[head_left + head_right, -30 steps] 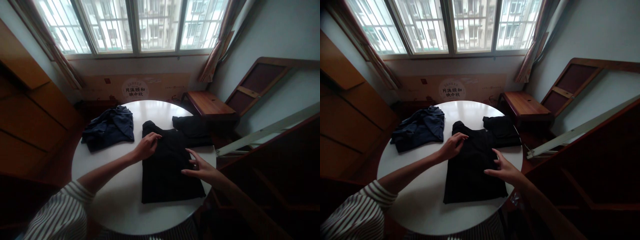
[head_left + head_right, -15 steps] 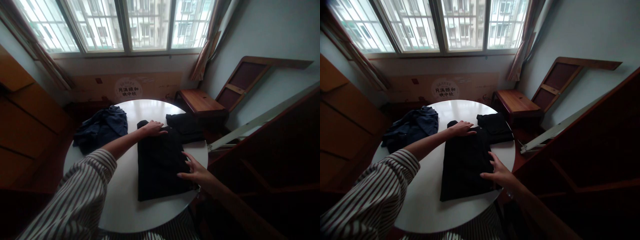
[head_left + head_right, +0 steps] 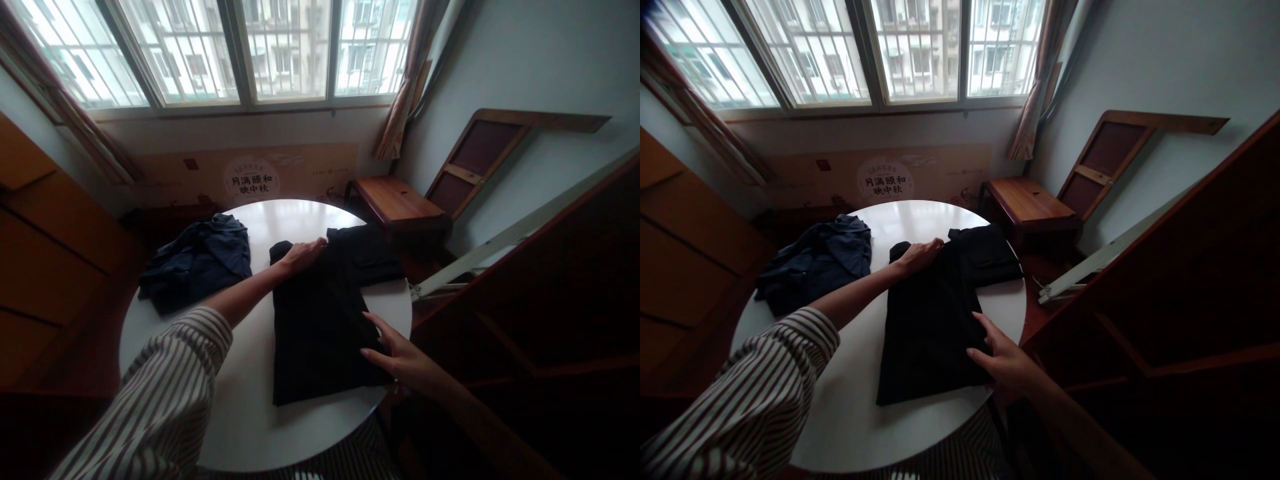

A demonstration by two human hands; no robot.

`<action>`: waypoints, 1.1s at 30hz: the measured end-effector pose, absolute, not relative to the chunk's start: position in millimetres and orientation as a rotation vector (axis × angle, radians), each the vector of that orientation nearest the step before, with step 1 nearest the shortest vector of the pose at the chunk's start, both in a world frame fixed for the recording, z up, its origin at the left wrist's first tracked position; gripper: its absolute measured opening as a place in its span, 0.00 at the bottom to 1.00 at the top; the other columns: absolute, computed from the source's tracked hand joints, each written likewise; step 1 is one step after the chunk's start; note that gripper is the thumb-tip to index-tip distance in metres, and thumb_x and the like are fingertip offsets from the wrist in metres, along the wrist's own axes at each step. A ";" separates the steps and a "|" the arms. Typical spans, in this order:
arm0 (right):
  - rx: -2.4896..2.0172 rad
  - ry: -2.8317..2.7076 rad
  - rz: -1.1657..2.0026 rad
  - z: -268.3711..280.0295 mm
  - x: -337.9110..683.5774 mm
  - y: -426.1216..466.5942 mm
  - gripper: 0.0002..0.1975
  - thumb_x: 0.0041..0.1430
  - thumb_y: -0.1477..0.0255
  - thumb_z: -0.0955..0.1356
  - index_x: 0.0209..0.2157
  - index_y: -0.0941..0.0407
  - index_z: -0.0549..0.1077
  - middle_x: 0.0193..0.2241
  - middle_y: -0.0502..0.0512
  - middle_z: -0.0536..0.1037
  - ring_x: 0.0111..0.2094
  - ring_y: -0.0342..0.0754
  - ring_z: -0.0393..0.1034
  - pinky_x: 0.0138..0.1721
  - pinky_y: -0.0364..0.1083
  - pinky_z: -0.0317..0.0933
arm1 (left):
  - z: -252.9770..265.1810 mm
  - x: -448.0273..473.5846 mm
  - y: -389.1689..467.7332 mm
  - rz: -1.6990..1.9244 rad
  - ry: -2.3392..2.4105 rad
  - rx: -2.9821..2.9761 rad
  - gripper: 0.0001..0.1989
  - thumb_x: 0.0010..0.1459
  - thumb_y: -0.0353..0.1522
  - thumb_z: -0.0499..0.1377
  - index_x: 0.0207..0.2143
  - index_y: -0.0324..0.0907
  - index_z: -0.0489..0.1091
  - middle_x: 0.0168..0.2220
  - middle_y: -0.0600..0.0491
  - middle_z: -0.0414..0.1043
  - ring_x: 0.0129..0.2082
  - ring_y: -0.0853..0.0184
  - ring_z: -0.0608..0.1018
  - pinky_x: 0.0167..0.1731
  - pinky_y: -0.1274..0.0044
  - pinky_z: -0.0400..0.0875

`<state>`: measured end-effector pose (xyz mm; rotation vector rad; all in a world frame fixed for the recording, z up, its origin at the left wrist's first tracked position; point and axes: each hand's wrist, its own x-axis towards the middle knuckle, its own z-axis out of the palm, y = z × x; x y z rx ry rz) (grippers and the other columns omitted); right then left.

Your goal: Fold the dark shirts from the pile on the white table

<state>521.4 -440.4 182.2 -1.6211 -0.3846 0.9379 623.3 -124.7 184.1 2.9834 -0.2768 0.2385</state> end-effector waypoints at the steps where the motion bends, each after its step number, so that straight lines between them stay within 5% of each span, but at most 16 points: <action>1: -1.635 -0.397 0.925 185.1 520.9 -442.4 0.50 0.50 0.59 0.74 0.67 0.56 0.46 0.41 0.56 0.79 0.43 0.54 0.76 0.42 0.50 0.72 | 186.0 625.8 -127.6 0.234 -0.261 2.973 0.17 0.72 0.35 0.44 0.58 0.40 0.59 0.41 0.43 0.77 0.38 0.57 0.81 0.36 0.71 0.71; 7: -1.899 -0.522 0.846 189.9 521.8 -455.5 0.42 0.58 0.62 0.69 0.66 0.59 0.47 0.26 0.48 0.75 0.28 0.49 0.73 0.29 0.46 0.67 | 182.9 640.7 -145.4 0.078 -0.343 2.985 0.16 0.71 0.36 0.46 0.56 0.41 0.61 0.43 0.44 0.77 0.40 0.57 0.80 0.38 0.70 0.71; 11: -2.341 -0.687 0.471 194.6 523.4 -457.8 0.38 0.59 0.59 0.69 0.66 0.60 0.55 0.21 0.47 0.70 0.25 0.51 0.70 0.32 0.50 0.67 | 181.5 636.8 -155.3 0.191 -0.292 2.991 0.16 0.71 0.32 0.43 0.55 0.37 0.63 0.48 0.39 0.73 0.46 0.55 0.77 0.45 0.65 0.70; 14: -2.488 -0.881 0.042 203.8 526.0 -446.2 0.28 0.63 0.56 0.65 0.59 0.58 0.68 0.33 0.60 0.76 0.35 0.57 0.73 0.41 0.56 0.67 | 182.0 626.1 -163.9 0.350 -0.390 2.965 0.18 0.70 0.30 0.43 0.56 0.37 0.64 0.55 0.38 0.69 0.55 0.55 0.72 0.53 0.63 0.65; 17: -2.317 -1.361 0.045 206.8 525.5 -420.6 0.23 0.67 0.58 0.62 0.57 0.56 0.71 0.48 0.65 0.75 0.50 0.59 0.71 0.53 0.57 0.63 | 175.9 619.0 -171.3 0.272 -0.632 2.910 0.21 0.71 0.36 0.45 0.62 0.41 0.60 0.64 0.42 0.60 0.64 0.57 0.62 0.61 0.60 0.57; 20: -2.170 -1.745 0.241 196.6 515.0 -392.8 0.32 0.64 0.52 0.63 0.65 0.52 0.63 0.64 0.64 0.63 0.64 0.65 0.54 0.63 0.67 0.47 | 165.2 623.6 -176.8 0.061 -0.563 2.934 0.27 0.71 0.41 0.43 0.68 0.42 0.50 0.71 0.43 0.45 0.70 0.54 0.48 0.63 0.51 0.47; 23: -2.189 -1.811 0.353 181.2 495.9 -377.3 0.41 0.59 0.43 0.62 0.68 0.47 0.54 0.70 0.61 0.47 0.69 0.72 0.34 0.61 0.76 0.30 | 159.2 635.7 -183.2 -0.006 -0.402 2.941 0.28 0.71 0.41 0.41 0.70 0.41 0.46 0.72 0.44 0.40 0.70 0.51 0.45 0.62 0.46 0.44; 28: -2.167 -1.807 0.430 174.7 470.4 -385.0 0.46 0.58 0.40 0.59 0.70 0.51 0.47 0.71 0.66 0.38 0.69 0.71 0.28 0.62 0.75 0.24 | 171.3 641.2 -175.7 0.264 -0.326 2.941 0.25 0.70 0.37 0.44 0.66 0.40 0.54 0.69 0.43 0.49 0.69 0.50 0.50 0.63 0.46 0.42; 33: -2.116 -1.816 0.478 183.1 467.6 -396.9 0.39 0.64 0.46 0.59 0.70 0.51 0.50 0.70 0.63 0.45 0.70 0.66 0.36 0.65 0.70 0.33 | 191.0 606.9 -107.0 0.553 0.205 2.799 0.23 0.67 0.39 0.49 0.58 0.35 0.63 0.56 0.35 0.67 0.58 0.49 0.68 0.56 0.58 0.64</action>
